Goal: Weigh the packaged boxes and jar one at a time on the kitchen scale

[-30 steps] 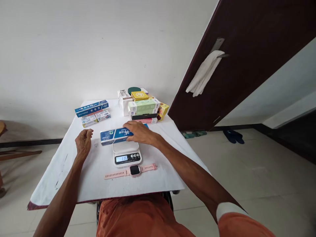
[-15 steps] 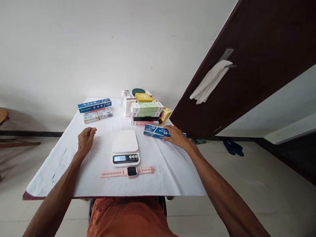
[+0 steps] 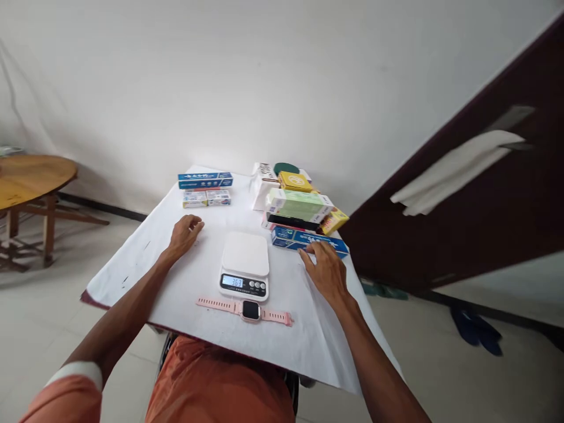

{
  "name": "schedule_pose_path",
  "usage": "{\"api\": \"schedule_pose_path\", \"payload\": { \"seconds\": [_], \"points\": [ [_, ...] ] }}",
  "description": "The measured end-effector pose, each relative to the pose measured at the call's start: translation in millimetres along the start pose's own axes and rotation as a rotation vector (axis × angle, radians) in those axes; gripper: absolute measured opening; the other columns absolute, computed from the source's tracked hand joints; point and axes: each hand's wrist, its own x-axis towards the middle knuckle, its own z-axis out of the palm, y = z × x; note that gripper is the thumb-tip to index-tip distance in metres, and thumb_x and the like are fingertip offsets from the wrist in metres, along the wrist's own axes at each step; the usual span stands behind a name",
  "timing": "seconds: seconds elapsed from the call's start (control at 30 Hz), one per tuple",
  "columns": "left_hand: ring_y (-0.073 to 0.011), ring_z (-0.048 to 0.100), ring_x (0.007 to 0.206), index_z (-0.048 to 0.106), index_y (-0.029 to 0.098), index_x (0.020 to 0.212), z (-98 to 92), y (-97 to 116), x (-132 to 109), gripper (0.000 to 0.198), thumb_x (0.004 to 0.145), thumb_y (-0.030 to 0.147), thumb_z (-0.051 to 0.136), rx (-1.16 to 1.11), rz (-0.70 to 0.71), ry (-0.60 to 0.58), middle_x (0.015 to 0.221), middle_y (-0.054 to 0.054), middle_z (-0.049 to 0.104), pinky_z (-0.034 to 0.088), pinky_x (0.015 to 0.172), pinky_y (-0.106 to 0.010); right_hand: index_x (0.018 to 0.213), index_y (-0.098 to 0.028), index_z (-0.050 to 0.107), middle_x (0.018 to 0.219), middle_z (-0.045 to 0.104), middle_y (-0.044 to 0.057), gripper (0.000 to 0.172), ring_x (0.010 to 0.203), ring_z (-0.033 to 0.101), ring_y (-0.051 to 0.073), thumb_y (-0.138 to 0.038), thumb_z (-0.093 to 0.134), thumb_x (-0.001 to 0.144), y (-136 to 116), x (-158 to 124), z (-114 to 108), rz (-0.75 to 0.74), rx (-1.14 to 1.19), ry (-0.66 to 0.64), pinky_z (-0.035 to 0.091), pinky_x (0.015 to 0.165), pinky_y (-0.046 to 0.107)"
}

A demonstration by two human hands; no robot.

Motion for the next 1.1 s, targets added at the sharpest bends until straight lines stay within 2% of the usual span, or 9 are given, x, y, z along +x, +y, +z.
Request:
{"api": "schedule_pose_path", "payload": {
  "seconds": [0.17,0.4,0.5,0.6,0.73,0.83,0.93,1.0,1.1],
  "points": [
    [-0.0243,0.070,0.098,0.065,0.022,0.119,-5.2,1.5,23.4,0.033,0.090,0.036,0.070,0.068,-0.013,0.019,0.119,-0.010,0.069,0.060,0.091,-0.042,0.068,-0.027,0.047,0.070,0.062,0.005,0.057,0.064,0.055,0.021,-0.072,0.039,0.103,-11.3,-25.0,17.9,0.115,0.194,-0.127,0.039,0.065,0.034],
    [-0.0405,0.040,0.152,0.045,0.015,0.156,-15.9,29.6,127.6,0.066,0.097,0.039,0.062,0.525,0.002,-0.081,0.165,-0.024,0.044,0.037,0.119,-0.053,0.067,-0.028,0.048,0.071,0.066,0.006,0.061,0.065,0.058,0.024,-0.079,0.037,0.098,-14.5,-24.5,24.3,0.191,0.264,-0.085,0.039,0.064,0.036],
    [-0.0442,0.032,0.157,0.044,0.011,0.158,-12.6,28.9,161.0,0.076,0.096,0.052,0.062,0.545,-0.035,-0.120,0.166,-0.028,0.043,0.028,0.124,-0.057,0.068,-0.028,0.047,0.072,0.066,0.006,0.057,0.065,0.059,0.024,-0.075,0.040,0.099,-14.8,-25.8,24.0,0.189,0.274,-0.082,0.041,0.065,0.037],
    [-0.0478,0.042,0.149,0.050,0.007,0.152,-8.3,21.7,177.8,0.085,0.092,0.066,0.063,0.561,-0.087,-0.175,0.154,-0.033,0.054,0.028,0.121,-0.061,0.069,-0.028,0.046,0.072,0.065,0.004,0.052,0.065,0.060,0.024,-0.070,0.042,0.101,-14.1,-27.8,24.2,0.180,0.282,-0.084,0.041,0.065,0.037],
    [-0.0527,0.044,0.145,0.051,0.004,0.149,-7.9,17.6,185.5,0.089,0.090,0.069,0.065,0.610,-0.122,-0.186,0.152,-0.037,0.052,0.028,0.118,-0.065,0.070,-0.028,0.046,0.072,0.064,0.004,0.051,0.066,0.060,0.022,-0.068,0.042,0.101,-13.1,-28.4,25.2,0.182,0.278,-0.080,0.041,0.066,0.035],
    [-0.0496,0.038,0.150,0.044,0.008,0.156,-7.6,20.6,179.5,0.081,0.096,0.060,0.060,0.655,-0.076,-0.131,0.160,-0.033,0.045,0.023,0.121,-0.062,0.069,-0.027,0.046,0.072,0.063,0.004,0.051,0.067,0.058,0.021,-0.068,0.041,0.101,-13.0,-27.7,26.6,0.191,0.274,-0.079,0.041,0.067,0.035],
    [-0.0424,0.042,0.147,0.049,0.015,0.152,-1.2,20.5,159.1,0.058,0.103,0.046,0.053,0.645,0.092,-0.043,0.155,-0.025,0.051,0.027,0.120,-0.054,0.070,-0.027,0.047,0.073,0.063,0.005,0.053,0.067,0.057,0.021,-0.069,0.041,0.101,-13.0,-27.0,27.7,0.204,0.279,-0.079,0.040,0.067,0.034],
    [-0.0411,0.047,0.141,0.058,0.019,0.144,5.9,15.0,140.7,0.047,0.104,0.043,0.052,0.638,0.175,-0.088,0.147,-0.021,0.057,0.032,0.117,-0.053,0.070,-0.027,0.048,0.073,0.064,0.005,0.053,0.068,0.057,0.021,-0.070,0.040,0.100,-13.3,-26.6,27.8,0.208,0.280,-0.086,0.039,0.066,0.034],
    [-0.0431,0.047,0.139,0.060,0.019,0.141,16.2,2.1,117.5,0.049,0.100,0.047,0.059,0.671,0.124,-0.177,0.146,-0.022,0.056,0.034,0.115,-0.054,0.070,-0.027,0.048,0.073,0.064,0.005,0.053,0.068,0.057,0.021,-0.069,0.040,0.100,-13.8,-26.3,27.1,0.209,0.282,-0.095,0.039,0.066,0.034]
  ]
}}
